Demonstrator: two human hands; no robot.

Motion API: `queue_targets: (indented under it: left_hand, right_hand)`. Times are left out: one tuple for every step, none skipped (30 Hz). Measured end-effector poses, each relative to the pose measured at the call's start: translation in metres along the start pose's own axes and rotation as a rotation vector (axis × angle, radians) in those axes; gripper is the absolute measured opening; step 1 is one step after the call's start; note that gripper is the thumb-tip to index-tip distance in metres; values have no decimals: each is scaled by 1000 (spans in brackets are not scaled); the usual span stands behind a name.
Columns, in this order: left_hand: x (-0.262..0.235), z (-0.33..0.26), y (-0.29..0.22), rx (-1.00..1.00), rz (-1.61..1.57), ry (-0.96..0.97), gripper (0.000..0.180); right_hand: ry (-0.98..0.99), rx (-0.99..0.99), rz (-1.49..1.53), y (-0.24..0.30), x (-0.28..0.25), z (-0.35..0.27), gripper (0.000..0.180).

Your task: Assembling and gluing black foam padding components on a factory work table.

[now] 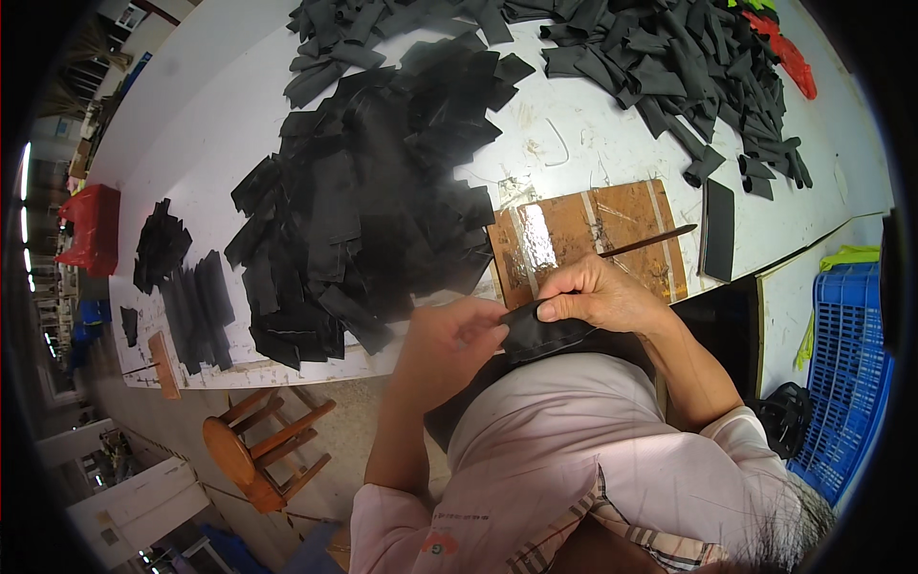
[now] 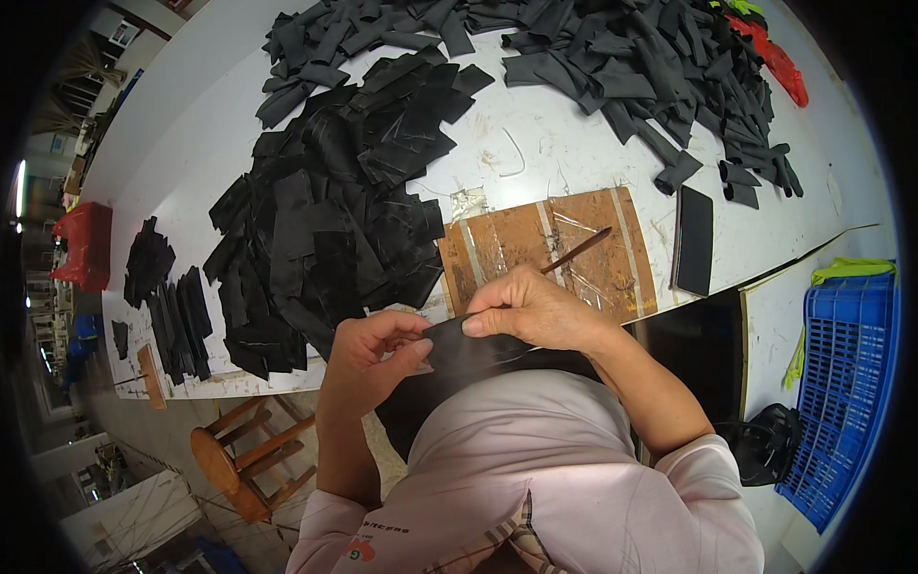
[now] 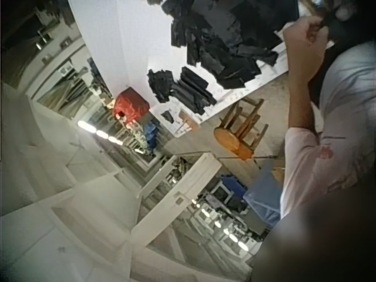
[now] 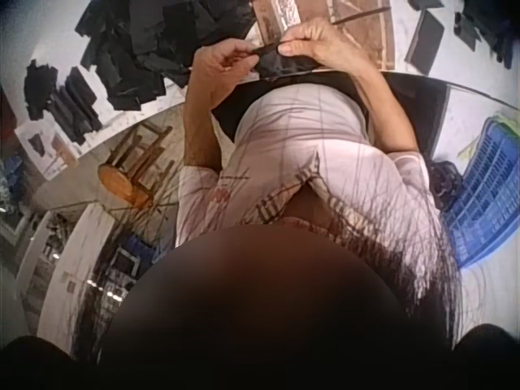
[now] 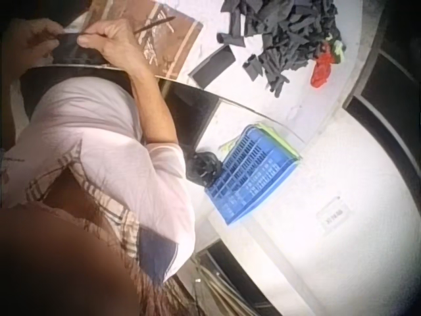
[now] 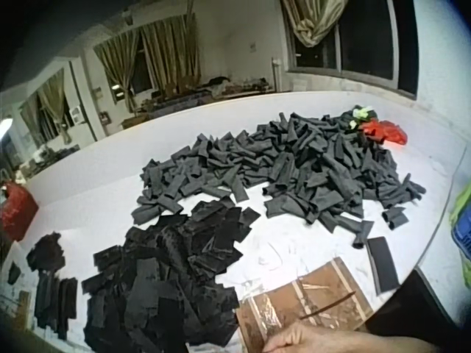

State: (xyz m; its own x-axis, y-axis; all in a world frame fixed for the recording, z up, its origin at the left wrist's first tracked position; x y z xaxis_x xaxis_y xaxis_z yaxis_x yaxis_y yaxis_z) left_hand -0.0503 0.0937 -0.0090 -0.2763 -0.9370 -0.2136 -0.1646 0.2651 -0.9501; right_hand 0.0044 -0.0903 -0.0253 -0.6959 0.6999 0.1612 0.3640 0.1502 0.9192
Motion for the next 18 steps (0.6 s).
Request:
queue_targets:
  left_hand:
    - [0,0,-1,4,75,-17,11]
    - [0,1,0,8,77,-18,11]
    - [-1,2,4,-27,57,-14,9]
    - [-1,2,8,-61,37,-11,8]
    - [-1,3,10,-56,39,-12,8]
    - [-2,4,14,-81,-100,-3,6]
    - [-3,5,17,-106,-238,6,5]
    - [-2,6,20,-101,-235,6,5]
    - [-1,6,24,-141,-353,35,5]
    - [1,6,27,-182,-471,66,5]
    - [1,5,29,-176,-467,60,5]
    - [4,5,31,-205,-639,57,3]
    - [7,3,33,-232,-810,55,4]
    - [11,2,34,-228,-887,-4,3]
    - [15,2,34,-220,-885,-6,3]
    - [17,3,33,-204,-846,-62,3]
    - [20,4,32,-190,-809,-118,4]
    - [23,5,31,-93,-684,-153,4]
  right_hand:
    - [12,6,0,0,0,0,19]
    - [21,11,-1,0,0,1,19]
    - [20,7,-3,0,0,1,19]
    - [30,0,-4,-1,1,1,18]
    - [40,-8,-6,-2,1,1,18]
    - [38,-13,-9,-1,1,2,18]
    - [52,2,-20,-2,1,3,18]
    - [67,15,-32,-2,1,3,18]
    - [64,10,-35,-6,3,5,18]
    - [-83,-232,-284,-8,4,7,18]
    - [-227,-478,-532,-4,11,7,19]
    - [-467,-598,-726,4,18,4,24]
    - [-464,-607,-728,8,22,0,24]
    - [-517,-638,-727,11,23,-3,24]
    - [-570,-669,-725,14,25,-6,24]
    - [-530,-653,-558,15,28,-7,20]
    - [-527,-660,-560,15,31,-8,20]
    - [-459,-551,-449,12,32,-7,15]
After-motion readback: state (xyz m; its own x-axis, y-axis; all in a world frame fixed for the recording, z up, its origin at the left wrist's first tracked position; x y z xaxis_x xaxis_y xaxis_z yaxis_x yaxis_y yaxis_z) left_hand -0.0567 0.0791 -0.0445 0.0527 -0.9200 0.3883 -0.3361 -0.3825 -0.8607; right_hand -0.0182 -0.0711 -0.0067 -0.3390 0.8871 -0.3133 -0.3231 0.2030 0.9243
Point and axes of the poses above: each hand's wrist, its own z-axis towards the middle knuckle, its own x-axis out of the palm, y = z × x, the point moved 2 cm from there along z, towards the middle knuckle, and after that the axes turned 6 degrees about z, right-handed, at the moved point
